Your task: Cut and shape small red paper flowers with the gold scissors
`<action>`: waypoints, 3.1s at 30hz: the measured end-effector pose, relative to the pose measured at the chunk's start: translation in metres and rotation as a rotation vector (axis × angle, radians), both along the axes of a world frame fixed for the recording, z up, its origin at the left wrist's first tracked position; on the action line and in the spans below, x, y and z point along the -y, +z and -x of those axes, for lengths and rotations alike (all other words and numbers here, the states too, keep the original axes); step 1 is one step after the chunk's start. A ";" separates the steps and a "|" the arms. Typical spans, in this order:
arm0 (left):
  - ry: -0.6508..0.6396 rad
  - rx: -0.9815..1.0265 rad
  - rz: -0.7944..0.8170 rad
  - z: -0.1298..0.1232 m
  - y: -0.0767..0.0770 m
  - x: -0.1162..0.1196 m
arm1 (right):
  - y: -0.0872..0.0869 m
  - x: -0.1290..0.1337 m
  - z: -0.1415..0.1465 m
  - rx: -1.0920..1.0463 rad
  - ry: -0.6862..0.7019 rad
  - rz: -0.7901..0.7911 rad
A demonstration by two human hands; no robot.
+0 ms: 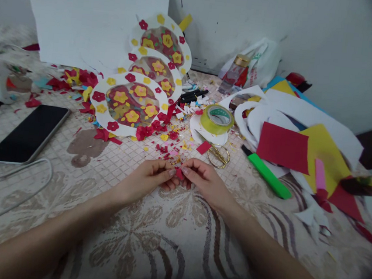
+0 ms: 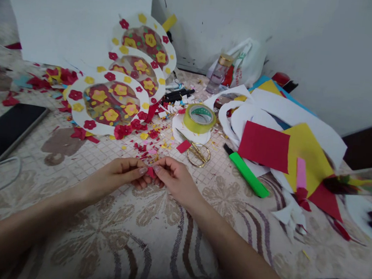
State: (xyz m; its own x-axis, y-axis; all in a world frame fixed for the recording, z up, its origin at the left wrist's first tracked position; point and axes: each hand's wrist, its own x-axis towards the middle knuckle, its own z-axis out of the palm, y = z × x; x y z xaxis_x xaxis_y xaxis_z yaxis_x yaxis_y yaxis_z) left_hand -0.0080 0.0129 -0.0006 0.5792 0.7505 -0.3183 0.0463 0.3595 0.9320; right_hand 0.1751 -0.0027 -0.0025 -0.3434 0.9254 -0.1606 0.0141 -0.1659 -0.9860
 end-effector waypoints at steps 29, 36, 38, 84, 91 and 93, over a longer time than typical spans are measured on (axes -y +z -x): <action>-0.054 -0.056 -0.089 0.004 0.001 -0.002 | -0.001 -0.001 0.000 -0.092 0.032 0.053; -0.029 -0.063 -0.071 0.002 -0.001 -0.001 | 0.002 0.005 0.003 0.154 -0.015 -0.138; -0.013 -0.070 -0.056 0.000 0.000 -0.001 | 0.004 0.009 0.007 0.280 -0.044 -0.255; 0.155 -0.167 -0.308 0.004 0.003 -0.003 | -0.003 0.003 0.003 0.124 -0.103 -0.330; 0.212 -0.141 -0.267 -0.002 0.009 0.000 | -0.002 -0.001 0.007 -0.107 -0.091 -0.068; 0.256 -0.090 -0.253 -0.002 0.008 -0.002 | -0.002 -0.001 0.008 -0.132 -0.108 -0.034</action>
